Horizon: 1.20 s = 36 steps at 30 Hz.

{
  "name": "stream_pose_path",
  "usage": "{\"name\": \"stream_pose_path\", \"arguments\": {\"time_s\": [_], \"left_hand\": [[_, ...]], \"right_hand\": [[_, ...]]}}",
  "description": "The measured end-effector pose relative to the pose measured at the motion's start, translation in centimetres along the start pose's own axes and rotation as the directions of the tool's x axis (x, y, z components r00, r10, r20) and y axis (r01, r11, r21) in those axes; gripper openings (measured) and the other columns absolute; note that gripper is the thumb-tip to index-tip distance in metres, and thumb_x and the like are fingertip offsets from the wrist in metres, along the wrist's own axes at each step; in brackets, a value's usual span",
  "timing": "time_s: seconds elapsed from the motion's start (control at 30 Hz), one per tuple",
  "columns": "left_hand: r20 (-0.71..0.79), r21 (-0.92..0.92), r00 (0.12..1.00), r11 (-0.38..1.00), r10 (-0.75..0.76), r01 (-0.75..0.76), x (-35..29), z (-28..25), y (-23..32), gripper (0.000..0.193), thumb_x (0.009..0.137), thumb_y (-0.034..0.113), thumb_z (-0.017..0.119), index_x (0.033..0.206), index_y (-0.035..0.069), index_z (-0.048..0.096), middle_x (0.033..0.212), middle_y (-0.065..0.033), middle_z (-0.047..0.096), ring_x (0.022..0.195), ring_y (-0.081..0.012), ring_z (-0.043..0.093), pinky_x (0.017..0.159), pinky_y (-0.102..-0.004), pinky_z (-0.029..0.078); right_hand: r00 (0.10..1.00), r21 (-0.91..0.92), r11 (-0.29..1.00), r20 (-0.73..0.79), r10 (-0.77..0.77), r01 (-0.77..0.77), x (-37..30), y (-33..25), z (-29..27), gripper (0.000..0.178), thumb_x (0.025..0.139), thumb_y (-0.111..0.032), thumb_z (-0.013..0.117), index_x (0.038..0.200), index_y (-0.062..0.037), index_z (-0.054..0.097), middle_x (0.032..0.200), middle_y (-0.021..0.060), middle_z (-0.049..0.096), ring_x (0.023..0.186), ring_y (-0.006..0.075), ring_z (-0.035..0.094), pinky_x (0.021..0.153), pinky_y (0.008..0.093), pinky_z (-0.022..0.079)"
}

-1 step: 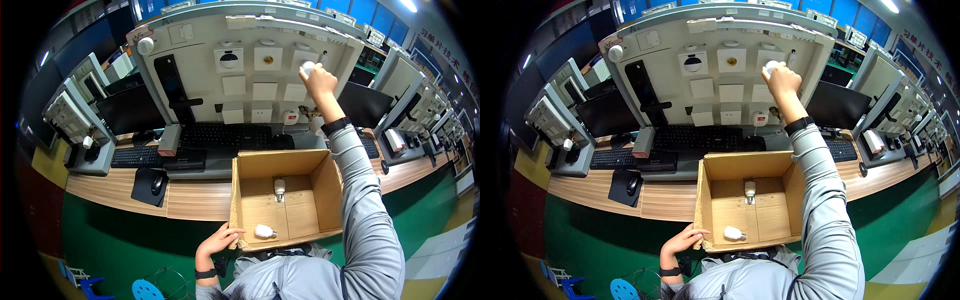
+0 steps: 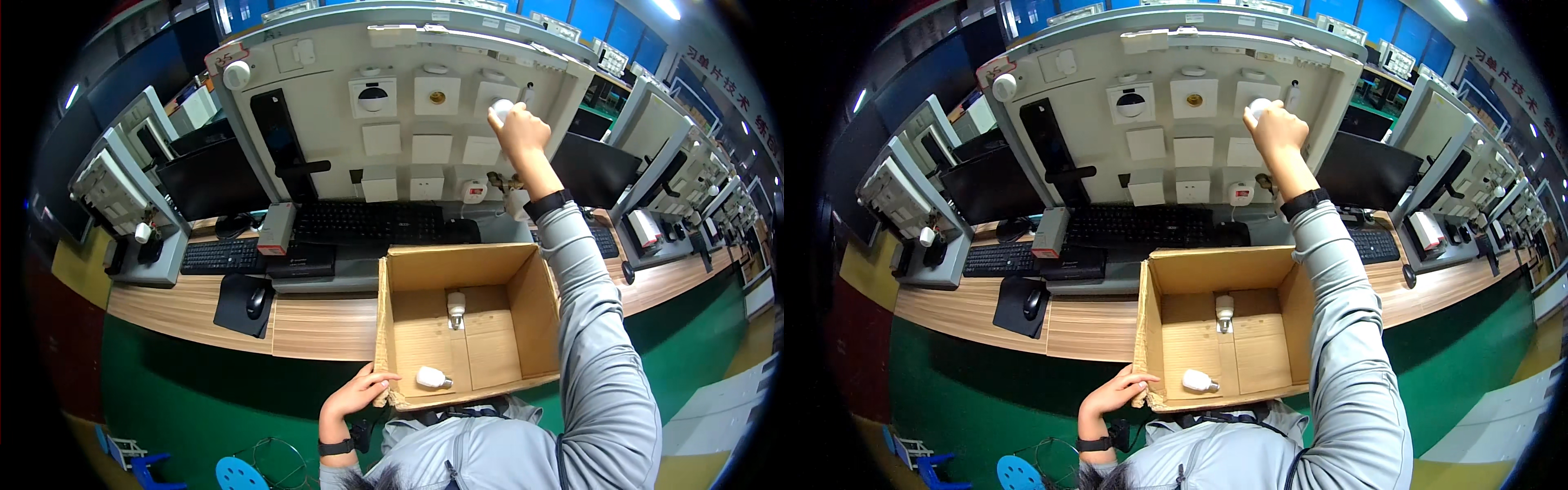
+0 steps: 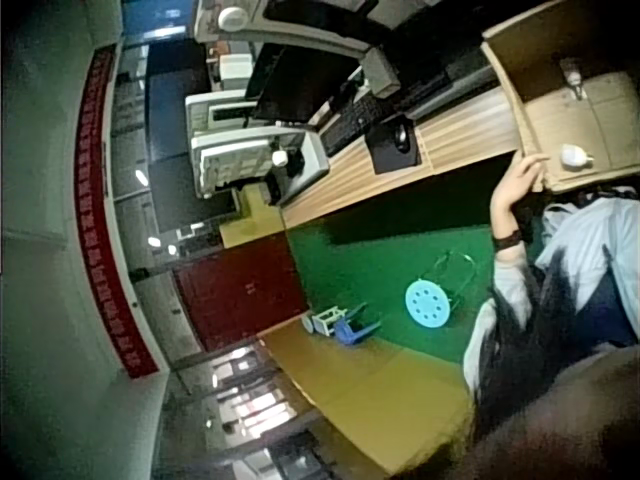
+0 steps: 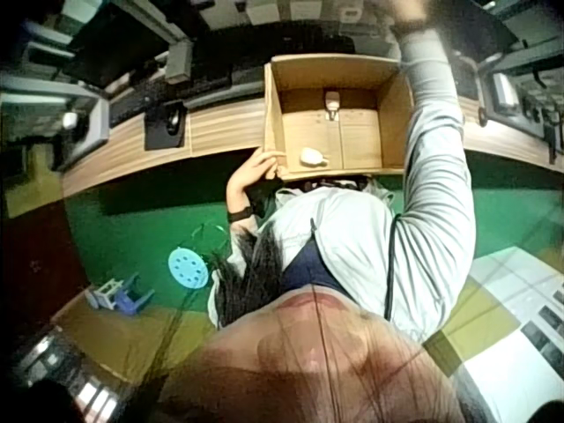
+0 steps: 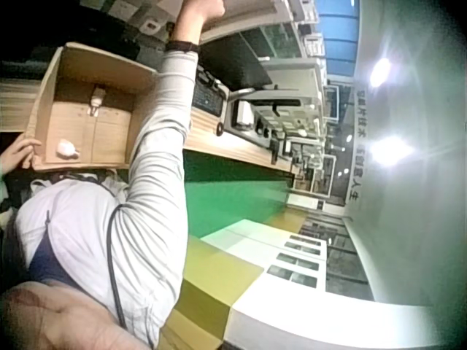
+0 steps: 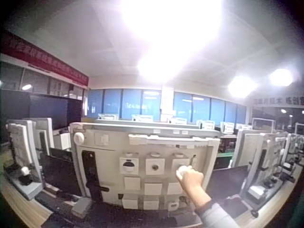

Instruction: The person takes light bulbs one by one from a cardboard box and screws them into sockets on a wall-mounted electrical testing panel.

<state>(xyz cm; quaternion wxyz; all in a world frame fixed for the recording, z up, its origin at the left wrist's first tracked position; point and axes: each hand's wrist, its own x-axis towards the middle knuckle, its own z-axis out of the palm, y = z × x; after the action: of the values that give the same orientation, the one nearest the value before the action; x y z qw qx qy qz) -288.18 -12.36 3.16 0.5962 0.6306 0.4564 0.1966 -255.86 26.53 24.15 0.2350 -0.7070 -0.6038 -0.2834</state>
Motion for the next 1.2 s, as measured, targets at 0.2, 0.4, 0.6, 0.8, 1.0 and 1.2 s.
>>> {"name": "stream_pose_path", "arguments": {"time_s": [0.2, 0.4, 0.6, 0.8, 1.0, 1.2], "left_hand": [[-0.005, 0.016, 1.0, 1.0, 0.013, -0.013, 0.0, 0.1, 0.0, 0.029, 0.095, 0.018, 0.05, 0.122, 0.012, 0.061, 0.137, -0.0182, 0.04, 0.129, -0.0333, 0.038, 0.11, -0.036, 0.029], [-0.01, -0.008, 1.0, 1.0, 0.022, -0.022, 0.1, 0.1, -0.4, 0.029, 0.096, 0.019, 0.05, 0.122, 0.013, 0.061, 0.136, -0.0175, 0.041, 0.128, -0.0324, 0.038, 0.11, -0.0364, 0.029], [-0.01, -0.014, 1.0, 1.0, -0.003, 0.003, 0.1, 0.1, -0.1, 0.029, 0.096, 0.019, 0.051, 0.122, 0.013, 0.062, 0.134, -0.016, 0.043, 0.128, -0.0304, 0.038, 0.11, -0.036, 0.027], [0.001, -0.025, 1.0, 1.0, 0.007, -0.007, 0.1, 0.1, -0.4, 0.029, 0.096, 0.02, 0.051, 0.122, 0.014, 0.062, 0.134, -0.0159, 0.043, 0.129, -0.0303, 0.037, 0.11, -0.0362, 0.027], [-0.003, -0.015, 1.0, 1.0, -0.02, 0.019, 0.0, 0.1, 0.0, 0.029, 0.096, 0.02, 0.051, 0.122, 0.013, 0.062, 0.134, -0.0161, 0.042, 0.129, -0.03, 0.037, 0.11, -0.036, 0.027], [0.009, -0.007, 1.0, 1.0, -0.007, 0.007, 0.2, 0.0, -0.3, 0.029, 0.096, 0.02, 0.051, 0.123, 0.014, 0.062, 0.135, -0.0163, 0.041, 0.129, -0.0304, 0.037, 0.111, -0.0358, 0.027]], "right_hand": [[0.83, 0.463, 0.769, 0.537, 0.152, -0.44, 1.3, 0.8, 0.4, 0.081, 0.088, -0.068, 0.034, 0.095, 0.0053, 0.066, 0.075, 0.0141, 0.068, 0.064, 0.0224, 0.068, 0.057, 0.0322, 0.052], [0.537, 0.528, -0.129, 0.842, -0.049, -0.839, 1.1, 0.8, 2.1, 0.073, 0.088, -0.067, 0.025, 0.083, -0.0018, 0.057, 0.06, 0.0029, 0.054, 0.05, 0.013, 0.049, 0.043, 0.0249, 0.038], [0.471, 0.22, -0.572, 0.815, -0.337, -0.79, 0.7, 2.2, 3.7, 0.062, 0.087, -0.064, 0.028, 0.077, -0.0079, 0.052, 0.053, -0.0032, 0.042, 0.049, 0.0135, 0.041, 0.045, 0.0275, 0.031], [0.438, 0.17, -0.616, 0.842, -0.315, -0.769, 0.9, 2.3, 3.6, 0.067, 0.092, -0.06, 0.027, 0.096, 0.0006, 0.055, 0.069, 0.005, 0.052, 0.051, 0.014, 0.044, 0.045, 0.0257, 0.037], [0.597, 0.483, -0.482, 0.795, -0.109, -0.731, 0.2, 1.7, 2.7, 0.065, 0.088, -0.054, 0.048, 0.122, -0.0002, 0.038, 0.081, 0.0138, 0.055, 0.057, 0.0145, 0.051, 0.049, 0.0252, 0.046], [0.984, 0.683, 0.709, 0.138, 0.11, -0.175, -0.9, 2.2, 2.6, 0.072, 0.077, -0.04, 0.068, 0.126, -0.0076, 0.026, 0.089, 0.0259, 0.062, 0.069, 0.0341, 0.066, 0.057, 0.043, 0.054]]}}
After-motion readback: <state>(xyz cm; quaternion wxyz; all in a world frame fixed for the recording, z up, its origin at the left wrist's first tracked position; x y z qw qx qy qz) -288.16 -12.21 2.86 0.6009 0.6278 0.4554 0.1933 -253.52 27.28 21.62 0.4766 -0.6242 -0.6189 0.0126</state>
